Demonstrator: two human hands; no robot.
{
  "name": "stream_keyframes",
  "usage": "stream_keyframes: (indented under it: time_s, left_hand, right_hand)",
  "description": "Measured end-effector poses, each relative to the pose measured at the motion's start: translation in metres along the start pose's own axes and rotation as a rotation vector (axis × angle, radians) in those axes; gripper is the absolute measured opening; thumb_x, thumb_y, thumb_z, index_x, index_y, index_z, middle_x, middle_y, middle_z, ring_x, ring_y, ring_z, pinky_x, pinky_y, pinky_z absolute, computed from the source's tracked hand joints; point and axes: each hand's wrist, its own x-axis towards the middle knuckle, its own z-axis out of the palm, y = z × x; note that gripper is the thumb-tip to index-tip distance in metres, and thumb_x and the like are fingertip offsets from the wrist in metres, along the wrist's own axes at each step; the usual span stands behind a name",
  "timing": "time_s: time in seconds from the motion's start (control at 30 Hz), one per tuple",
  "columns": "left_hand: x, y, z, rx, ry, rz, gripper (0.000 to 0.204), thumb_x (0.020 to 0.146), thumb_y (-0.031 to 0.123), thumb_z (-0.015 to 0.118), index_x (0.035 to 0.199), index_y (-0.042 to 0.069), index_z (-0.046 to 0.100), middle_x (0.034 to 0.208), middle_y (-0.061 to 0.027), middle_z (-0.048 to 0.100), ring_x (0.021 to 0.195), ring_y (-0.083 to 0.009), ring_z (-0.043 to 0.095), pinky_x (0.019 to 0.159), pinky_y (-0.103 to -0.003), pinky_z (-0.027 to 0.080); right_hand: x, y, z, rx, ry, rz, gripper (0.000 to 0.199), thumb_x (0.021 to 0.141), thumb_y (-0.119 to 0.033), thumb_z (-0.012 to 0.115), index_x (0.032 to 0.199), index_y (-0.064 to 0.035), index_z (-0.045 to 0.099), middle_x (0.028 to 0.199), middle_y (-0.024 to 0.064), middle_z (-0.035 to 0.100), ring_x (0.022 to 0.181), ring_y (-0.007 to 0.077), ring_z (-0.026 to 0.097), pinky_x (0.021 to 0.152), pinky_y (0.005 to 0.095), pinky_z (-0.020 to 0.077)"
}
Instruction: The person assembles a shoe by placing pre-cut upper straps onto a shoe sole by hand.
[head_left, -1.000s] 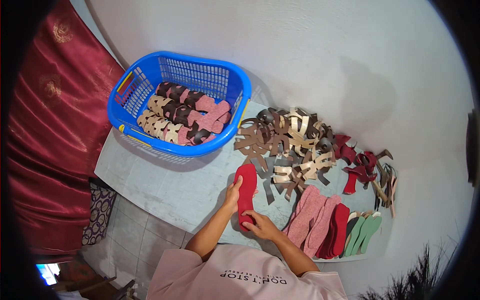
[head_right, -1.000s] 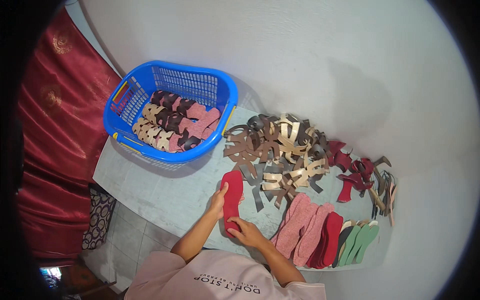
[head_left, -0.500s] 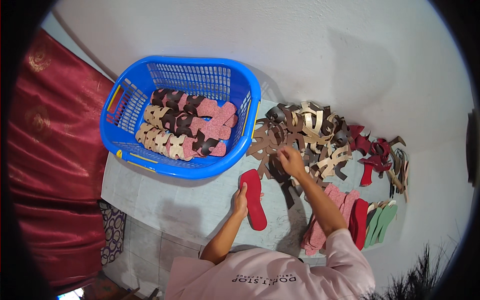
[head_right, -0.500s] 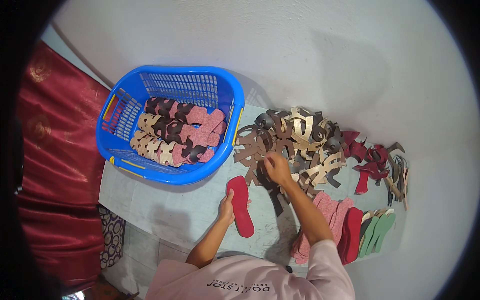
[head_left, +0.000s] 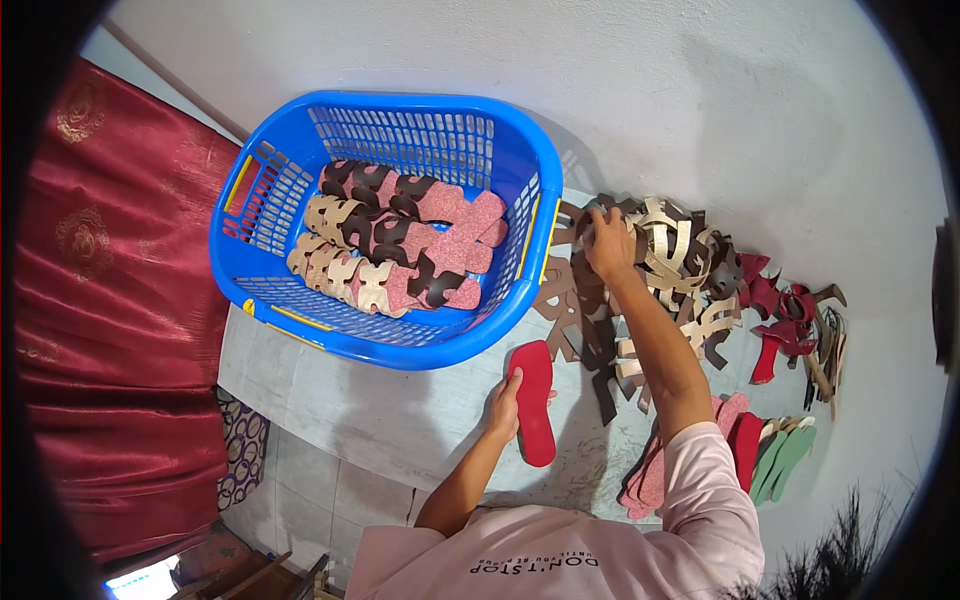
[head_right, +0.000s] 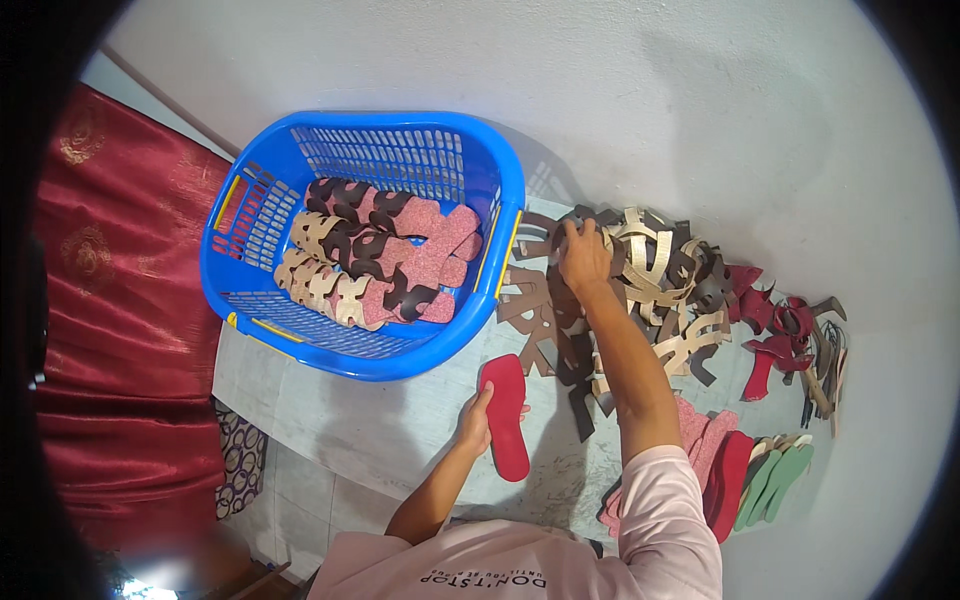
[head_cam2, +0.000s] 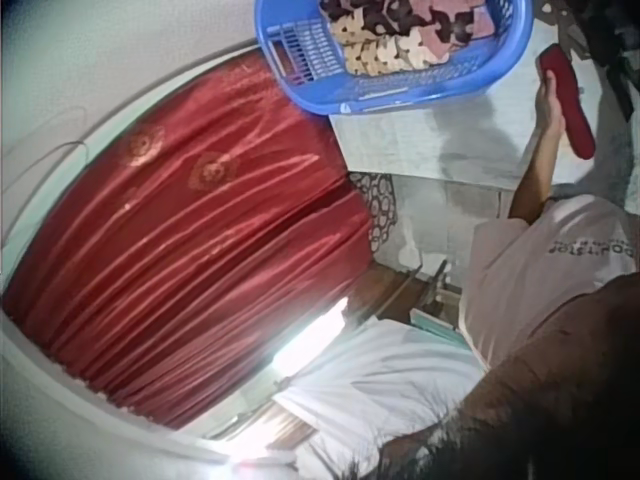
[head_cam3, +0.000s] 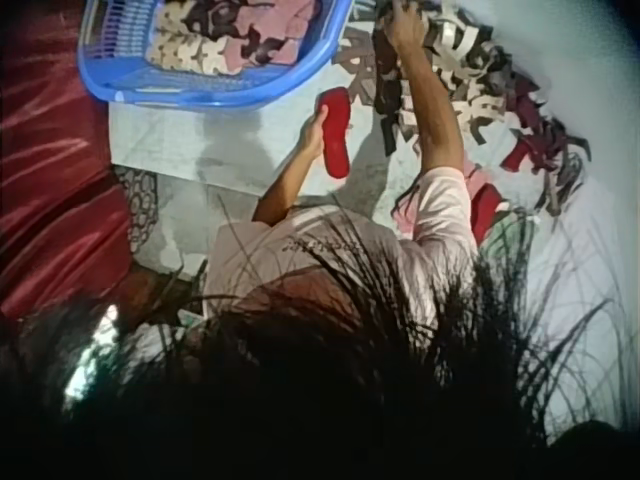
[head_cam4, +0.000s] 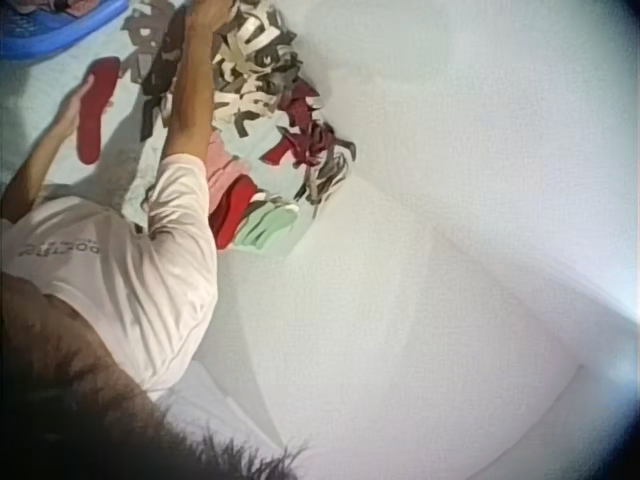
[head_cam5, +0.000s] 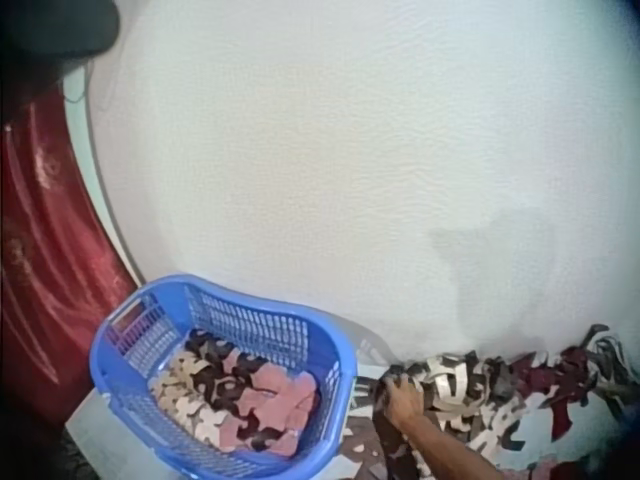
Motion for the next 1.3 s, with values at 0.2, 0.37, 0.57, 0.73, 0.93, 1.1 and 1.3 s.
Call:
stream_keyframes:
  time_s: [0.2,0.37,0.57,0.73,0.93,1.1,1.3]
  left_hand:
    - [-0.003,0.005,0.004,-0.039,0.027,-0.008,0.053,0.093,0.04,0.044,0.124,-0.003,0.041,0.106,-0.0183,0.059,0.085,-0.0322,0.065,0.069,-0.037,0.054]
    - [-0.001,0.005,0.004,-0.053,0.009,-0.018,0.052,0.093,0.039,0.044,0.124,-0.002,0.041,0.106,-0.0183,0.059,0.085,-0.0317,0.065,0.069,-0.037,0.054]
    - [-0.005,0.009,0.004,-0.056,0.012,-0.014,0.052,0.093,0.039,0.045,0.124,-0.002,0.041,0.106,-0.018,0.058,0.086,-0.0313,0.065,0.069,-0.036,0.054]
    - [-0.004,0.006,0.004,-0.044,-0.01,-0.016,0.052,0.092,0.04,0.045,0.124,-0.002,0.042,0.106,-0.0178,0.058,0.086,-0.0312,0.064,0.07,-0.036,0.054]
    - [-0.001,0.0,-0.004,0.013,-0.071,-0.01,0.055,0.093,0.039,0.042,0.128,-0.003,0.038,0.112,-0.019,0.055,0.094,-0.0345,0.061,0.077,-0.04,0.052]
    - [-0.002,-0.003,-0.003,-0.041,-0.04,0.011,0.051,0.092,0.037,0.046,0.123,-0.003,0.042,0.106,-0.0184,0.059,0.084,-0.0334,0.065,0.071,-0.038,0.054]
    - [-0.005,-0.002,0.001,-0.022,-0.043,0.036,0.053,0.092,0.037,0.046,0.124,-0.004,0.041,0.107,-0.0185,0.058,0.085,-0.0341,0.064,0.072,-0.039,0.054]
  right_hand:
    - [0.017,0.03,0.001,0.04,-0.092,0.087,0.032,0.068,-0.014,0.067,0.098,-0.0096,0.058,0.092,0.0155,0.057,0.085,0.0367,0.059,0.073,0.0457,0.048]
    - [0.03,0.065,0.006,0.206,-0.134,0.09,0.019,0.068,-0.016,0.069,0.08,-0.0029,0.065,0.079,0.0173,0.064,0.08,0.0328,0.061,0.072,0.038,0.0478]
    - [0.027,0.063,-0.018,0.483,-0.238,0.09,0.013,0.07,-0.016,0.066,0.075,-0.0038,0.068,0.072,0.0126,0.066,0.067,0.0223,0.062,0.066,0.0334,0.0473]
    - [0.012,0.068,-0.053,0.732,-0.289,0.255,0.011,0.078,-0.012,0.064,0.077,-0.0006,0.065,0.065,0.0002,0.057,0.06,0.0108,0.051,0.057,0.0263,0.0403]
    - [-0.017,0.071,-0.102,1.079,-0.33,0.314,0.008,0.083,-0.009,0.061,0.083,-0.0016,0.062,0.061,-0.003,0.05,0.048,0.0039,0.042,0.043,0.0193,0.0299]
    - [-0.04,0.078,-0.131,1.105,-0.264,0.331,0.007,0.081,-0.009,0.06,0.081,-0.0026,0.062,0.061,-0.0025,0.051,0.049,0.0054,0.044,0.045,0.0204,0.0325]
    - [-0.07,0.11,-0.139,0.436,-0.873,0.162,0.012,0.067,-0.016,0.062,0.063,-0.0042,0.064,0.055,0.0021,0.057,0.049,0.0118,0.052,0.045,0.0252,0.041]
